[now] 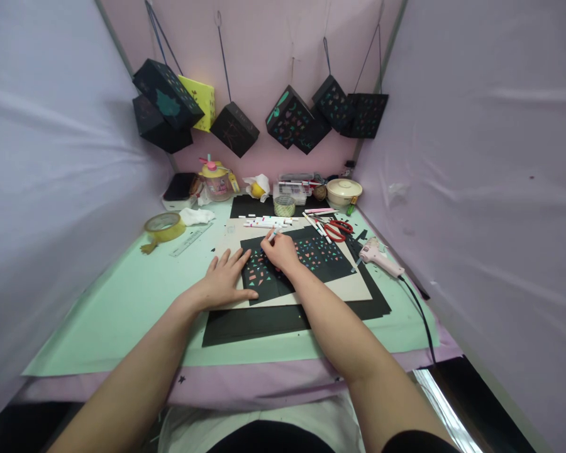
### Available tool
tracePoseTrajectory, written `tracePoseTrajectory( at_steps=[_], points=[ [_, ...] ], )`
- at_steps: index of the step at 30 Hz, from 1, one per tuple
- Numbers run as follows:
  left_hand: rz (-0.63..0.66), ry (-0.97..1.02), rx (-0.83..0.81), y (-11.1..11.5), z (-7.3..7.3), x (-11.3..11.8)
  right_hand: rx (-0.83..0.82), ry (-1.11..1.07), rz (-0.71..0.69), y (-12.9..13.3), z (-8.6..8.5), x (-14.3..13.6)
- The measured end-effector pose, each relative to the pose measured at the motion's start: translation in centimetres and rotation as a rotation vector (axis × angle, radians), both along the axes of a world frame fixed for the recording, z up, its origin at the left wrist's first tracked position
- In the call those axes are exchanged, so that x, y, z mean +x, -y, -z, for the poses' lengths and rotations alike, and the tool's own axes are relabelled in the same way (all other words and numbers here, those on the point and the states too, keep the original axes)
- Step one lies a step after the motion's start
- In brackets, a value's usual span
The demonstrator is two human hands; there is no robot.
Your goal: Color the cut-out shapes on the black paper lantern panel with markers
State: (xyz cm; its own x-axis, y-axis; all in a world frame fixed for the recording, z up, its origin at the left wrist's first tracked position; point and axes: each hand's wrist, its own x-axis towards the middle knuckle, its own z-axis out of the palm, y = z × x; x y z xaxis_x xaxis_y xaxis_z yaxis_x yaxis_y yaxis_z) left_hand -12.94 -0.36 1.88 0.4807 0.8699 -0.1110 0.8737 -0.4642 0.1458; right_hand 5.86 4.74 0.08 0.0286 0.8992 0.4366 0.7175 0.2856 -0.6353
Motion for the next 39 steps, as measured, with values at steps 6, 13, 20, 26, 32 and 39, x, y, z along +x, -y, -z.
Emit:
tracePoseTrajectory(
  at_steps=[6, 13, 20, 26, 32, 39],
  points=[
    [0.004, 0.002, 0.002, -0.02, 0.06, -0.04, 0.009, 0.033, 0.015, -0.16, 0.12, 0.10],
    [-0.002, -0.004, 0.005, -0.10, 0.20, -0.02, 0.012, 0.009, 0.001, -0.14, 0.22, 0.09],
    [0.000, -0.002, 0.013, -0.14, 0.30, -0.03, 0.005, 0.025, 0.009, -0.13, 0.06, 0.14],
    [0.000, 0.003, 0.000, -0.10, 0.20, 0.01, 0.003, 0.032, 0.015, -0.03, 0.02, 0.08],
    [-0.004, 0.000, -0.001, -0.05, 0.06, 0.06, 0.010, 0.053, 0.052, -0.05, -0.08, 0.12],
    [-0.002, -0.017, 0.005, -0.08, 0.15, 0.11, -0.003, 0.062, 0.067, -0.02, -0.12, 0.08]
  ],
)
